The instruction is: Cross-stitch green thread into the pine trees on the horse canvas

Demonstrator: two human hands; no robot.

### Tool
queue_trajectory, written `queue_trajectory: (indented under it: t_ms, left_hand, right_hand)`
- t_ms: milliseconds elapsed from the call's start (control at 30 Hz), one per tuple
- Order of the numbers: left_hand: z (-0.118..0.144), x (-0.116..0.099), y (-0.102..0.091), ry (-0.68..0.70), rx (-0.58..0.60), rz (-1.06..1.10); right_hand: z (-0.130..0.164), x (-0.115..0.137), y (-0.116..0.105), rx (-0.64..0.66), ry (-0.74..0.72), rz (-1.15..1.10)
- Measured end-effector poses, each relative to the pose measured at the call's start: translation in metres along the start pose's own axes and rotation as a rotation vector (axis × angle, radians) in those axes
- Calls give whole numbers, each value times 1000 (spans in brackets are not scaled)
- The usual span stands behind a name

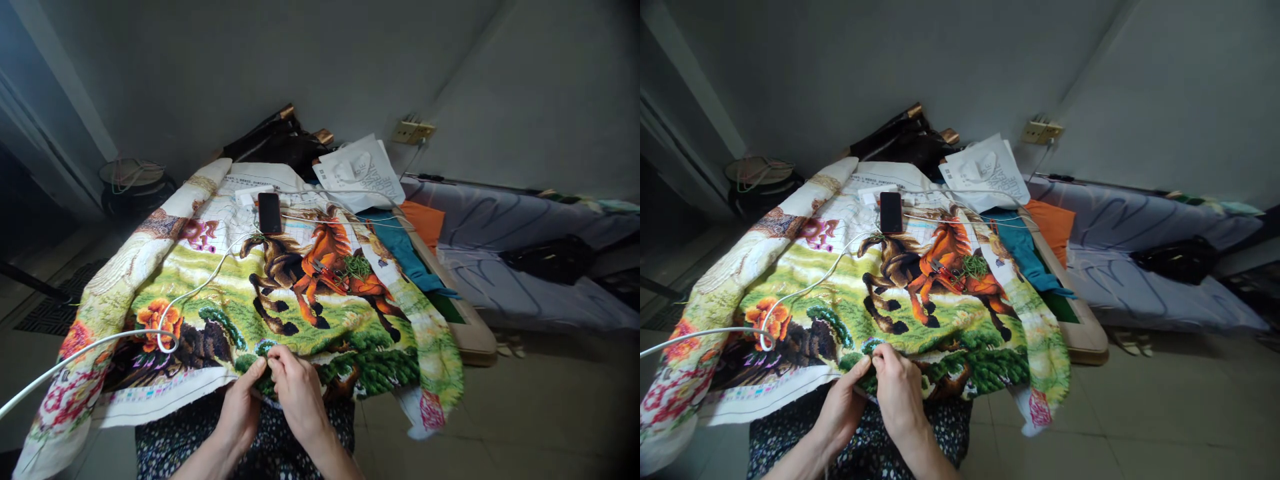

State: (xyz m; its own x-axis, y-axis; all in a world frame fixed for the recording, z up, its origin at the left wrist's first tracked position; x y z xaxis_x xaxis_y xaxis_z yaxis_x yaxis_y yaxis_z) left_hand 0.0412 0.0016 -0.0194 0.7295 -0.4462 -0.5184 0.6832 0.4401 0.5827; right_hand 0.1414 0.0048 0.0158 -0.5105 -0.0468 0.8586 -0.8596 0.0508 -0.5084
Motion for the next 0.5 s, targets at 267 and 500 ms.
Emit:
queue_trajectory:
  t_ms: [267,500]
  left_hand:
    - [5,-3,6,-56,48,9]
    - [3,0,2,-57,24,40]
  right_hand:
    - [-17,6,-50,-166,168,-942]
    - [-16,-2,-70,-365,8,-952]
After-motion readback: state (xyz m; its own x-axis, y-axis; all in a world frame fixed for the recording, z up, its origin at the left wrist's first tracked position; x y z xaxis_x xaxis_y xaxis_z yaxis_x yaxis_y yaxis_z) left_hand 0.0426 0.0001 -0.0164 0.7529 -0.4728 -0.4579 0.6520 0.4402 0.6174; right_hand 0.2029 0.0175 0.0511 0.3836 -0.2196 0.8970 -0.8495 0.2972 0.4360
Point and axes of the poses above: each hand's wrist, its own z-axis away from the middle knuckle, its own y-axis out of the palm, x = y × z, the point moved 1 cm from there along -z, towards the middle knuckle, and after that the axes turned 4 degrees about -z, right-handed, at the moved point
